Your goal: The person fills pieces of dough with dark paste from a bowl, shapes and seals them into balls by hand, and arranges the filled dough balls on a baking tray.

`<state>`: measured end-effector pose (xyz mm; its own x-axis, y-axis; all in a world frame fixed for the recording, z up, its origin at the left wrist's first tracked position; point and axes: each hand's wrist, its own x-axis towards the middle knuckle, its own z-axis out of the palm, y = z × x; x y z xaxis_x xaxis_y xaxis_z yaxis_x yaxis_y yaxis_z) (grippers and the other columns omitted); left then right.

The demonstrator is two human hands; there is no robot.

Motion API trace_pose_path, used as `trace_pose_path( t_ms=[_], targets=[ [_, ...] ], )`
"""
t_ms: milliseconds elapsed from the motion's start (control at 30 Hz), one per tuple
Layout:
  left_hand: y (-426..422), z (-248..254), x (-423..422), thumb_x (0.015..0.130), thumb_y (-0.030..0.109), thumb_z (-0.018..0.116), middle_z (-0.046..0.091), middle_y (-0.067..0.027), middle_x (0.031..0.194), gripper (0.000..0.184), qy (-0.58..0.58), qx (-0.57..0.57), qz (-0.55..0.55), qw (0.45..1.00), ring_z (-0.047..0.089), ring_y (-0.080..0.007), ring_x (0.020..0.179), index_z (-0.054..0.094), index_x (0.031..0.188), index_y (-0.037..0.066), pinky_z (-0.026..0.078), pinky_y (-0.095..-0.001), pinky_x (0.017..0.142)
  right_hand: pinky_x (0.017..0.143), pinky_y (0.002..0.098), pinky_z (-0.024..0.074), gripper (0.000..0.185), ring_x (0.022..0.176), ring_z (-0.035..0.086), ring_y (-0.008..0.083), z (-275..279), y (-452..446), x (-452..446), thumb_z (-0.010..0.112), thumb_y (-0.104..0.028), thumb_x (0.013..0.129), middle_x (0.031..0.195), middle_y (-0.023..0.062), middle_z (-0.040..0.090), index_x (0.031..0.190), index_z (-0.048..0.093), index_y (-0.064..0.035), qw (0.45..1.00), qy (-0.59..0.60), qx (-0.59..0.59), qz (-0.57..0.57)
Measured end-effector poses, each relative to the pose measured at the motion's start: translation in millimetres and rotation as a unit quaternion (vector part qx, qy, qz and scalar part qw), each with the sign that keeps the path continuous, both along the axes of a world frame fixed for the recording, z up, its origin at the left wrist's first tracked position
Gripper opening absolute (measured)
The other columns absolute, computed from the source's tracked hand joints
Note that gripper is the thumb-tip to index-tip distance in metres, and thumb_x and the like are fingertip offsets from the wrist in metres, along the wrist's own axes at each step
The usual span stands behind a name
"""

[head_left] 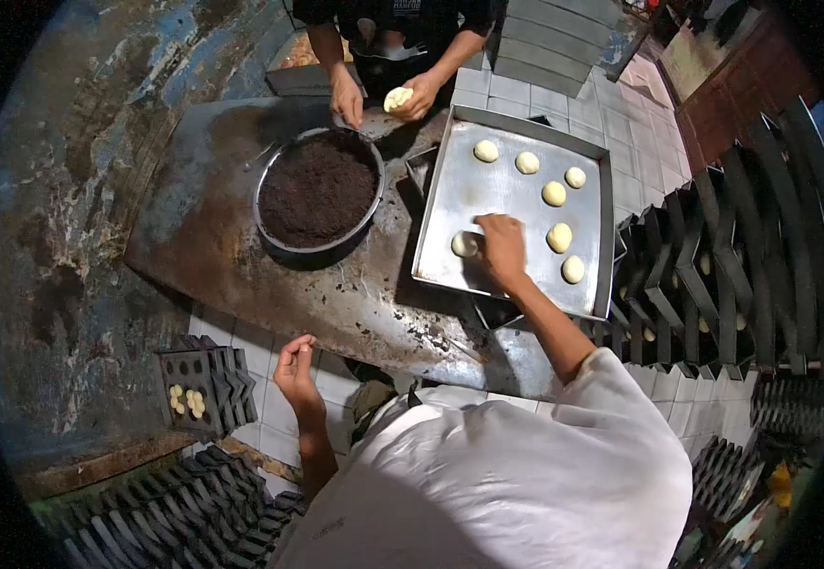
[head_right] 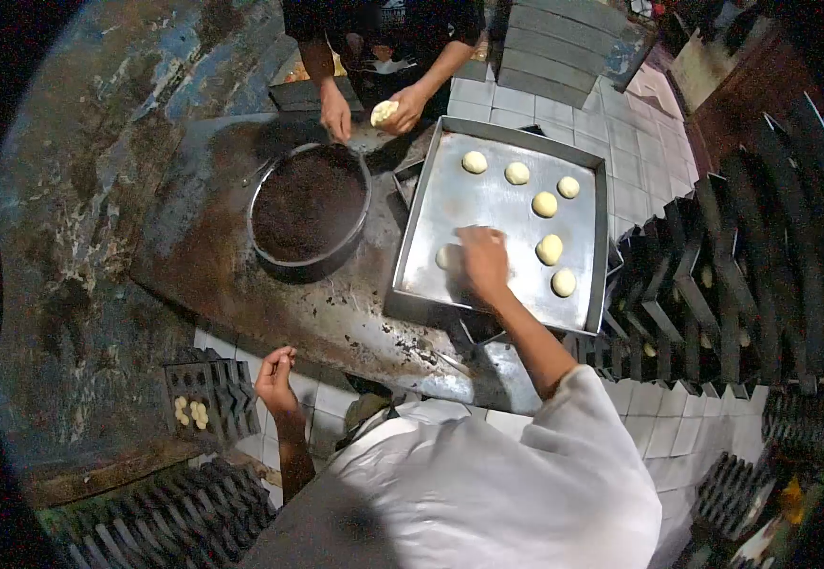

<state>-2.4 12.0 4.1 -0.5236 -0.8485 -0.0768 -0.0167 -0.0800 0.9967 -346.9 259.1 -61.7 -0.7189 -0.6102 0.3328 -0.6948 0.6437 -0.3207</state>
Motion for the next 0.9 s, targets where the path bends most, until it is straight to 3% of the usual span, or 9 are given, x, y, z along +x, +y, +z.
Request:
trace_pose_path(
  t_ms=[200, 300, 400, 500, 667, 733, 800, 867, 900],
  targets=[
    [31.1, -9.6, -63.8, 0.099, 0.008, 0.063, 0.071, -0.0087, 0.103, 0.014, -0.026, 0.035, -0.135, 0.990, 0.066, -0.0157, 0.097, 0.069, 0.105, -0.003, 0.050, -0.0282, 0.090, 0.089, 0.0432, 0.0470, 0.020, 0.097, 0.067, 0.0288, -1.7, 53.5, 9.8, 0.065, -0.014, 0.087, 0.097, 0.0119, 0.070, 0.106, 0.068, -0.0083, 0.985, -0.014, 0.142, -0.098],
    [60.9, 3.9, -119.7, 0.098, 0.013, 0.066, 0.070, -0.0119, 0.112, 0.021, -0.015, -0.001, -0.298, 0.954, 0.066, -0.0184, 0.107, 0.070, 0.111, -0.003, 0.050, -0.0321, 0.097, 0.069, 0.0376, 0.0528, 0.024, 0.078, 0.070, 0.0292, 15.8, 57.7, 22.6, 0.065, -0.018, 0.094, 0.086, 0.0173, 0.074, 0.103, 0.072, 0.0024, 0.927, -0.277, -0.211, -0.140],
    [99.0, 16.4, -166.6, 0.097, 0.013, 0.069, 0.066, -0.0110, 0.122, 0.037, 0.012, -0.061, -0.395, 0.917, 0.063, -0.0168, 0.109, 0.061, 0.129, -0.003, 0.050, -0.0317, 0.098, 0.081, 0.0299, 0.0492, 0.026, 0.087, 0.063, 0.0125, 87.1, 55.1, 76.5, 0.059, -0.020, 0.100, 0.095, 0.0047, 0.071, 0.111, 0.069, 0.0023, 0.812, -0.447, -0.371, -0.065],
    [126.5, 26.5, -180.7, 0.096, 0.018, 0.072, 0.070, -0.0103, 0.112, 0.037, 0.032, 0.166, -0.426, 0.889, 0.066, -0.0142, 0.100, 0.062, 0.124, -0.005, 0.053, -0.0274, 0.088, 0.083, 0.0269, 0.0471, 0.034, 0.090, 0.060, 0.0109, 118.0, 43.5, 121.5, 0.057, -0.031, 0.104, 0.100, 0.0043, 0.070, 0.114, 0.068, -0.0001, 0.662, -0.567, -0.482, -0.097],
    [134.6, 7.2, -159.1, 0.098, 0.019, 0.069, 0.071, -0.0080, 0.107, 0.031, -0.041, 0.177, -0.401, 0.898, 0.067, -0.0149, 0.099, 0.063, 0.120, -0.003, 0.052, -0.0298, 0.088, 0.070, 0.0340, 0.0467, 0.043, 0.076, 0.057, 0.0151, 67.4, 1.5, 155.4, 0.053, -0.039, 0.106, 0.079, 0.0095, 0.063, 0.096, 0.063, 0.0017, 0.816, -0.311, -0.416, -0.255],
    [121.7, -13.8, -147.6, 0.101, 0.021, 0.065, 0.069, -0.0093, 0.113, 0.033, -0.011, 0.307, -0.387, 0.870, 0.066, -0.0173, 0.105, 0.061, 0.123, -0.003, 0.052, -0.0320, 0.093, 0.071, 0.0318, 0.0474, 0.041, 0.076, 0.057, 0.0145, 43.5, -12.9, 166.8, 0.054, -0.036, 0.106, 0.079, 0.0092, 0.064, 0.094, 0.064, 0.0020, 0.791, -0.328, -0.456, -0.243],
    [105.4, -19.0, -132.9, 0.103, 0.024, 0.061, 0.068, -0.0106, 0.119, 0.036, 0.024, 0.432, -0.361, 0.826, 0.065, -0.0197, 0.110, 0.059, 0.127, -0.003, 0.051, -0.0343, 0.098, 0.070, 0.0305, 0.0473, 0.041, 0.078, 0.058, 0.0128, -8.4, -19.5, 173.5, 0.052, -0.036, 0.106, 0.085, 0.0071, 0.067, 0.095, 0.066, 0.0010, 0.727, -0.472, -0.464, -0.183],
    [83.3, -17.2, -115.6, 0.106, 0.030, 0.054, 0.062, -0.0131, 0.130, 0.042, 0.033, 0.494, -0.339, 0.800, 0.060, -0.0242, 0.121, 0.053, 0.133, -0.003, 0.047, -0.0388, 0.108, 0.076, 0.0307, 0.0502, 0.045, 0.081, 0.059, 0.0117, 33.0, -17.3, 185.6, 0.053, -0.042, 0.106, 0.097, 0.0044, 0.067, 0.108, 0.065, 0.0010, 0.450, -0.720, -0.502, -0.163],
    [68.6, -17.6, -108.6, 0.106, 0.032, 0.054, 0.060, -0.0150, 0.134, 0.047, 0.035, 0.498, -0.338, 0.798, 0.058, -0.0264, 0.126, 0.050, 0.136, -0.003, 0.044, -0.0412, 0.113, 0.076, 0.0337, 0.0509, 0.044, 0.084, 0.061, 0.0168, -29.1, -8.8, 192.6, 0.053, -0.042, 0.105, 0.098, 0.0060, 0.067, 0.112, 0.064, 0.0005, 0.599, -0.675, -0.408, -0.137]
  ],
)
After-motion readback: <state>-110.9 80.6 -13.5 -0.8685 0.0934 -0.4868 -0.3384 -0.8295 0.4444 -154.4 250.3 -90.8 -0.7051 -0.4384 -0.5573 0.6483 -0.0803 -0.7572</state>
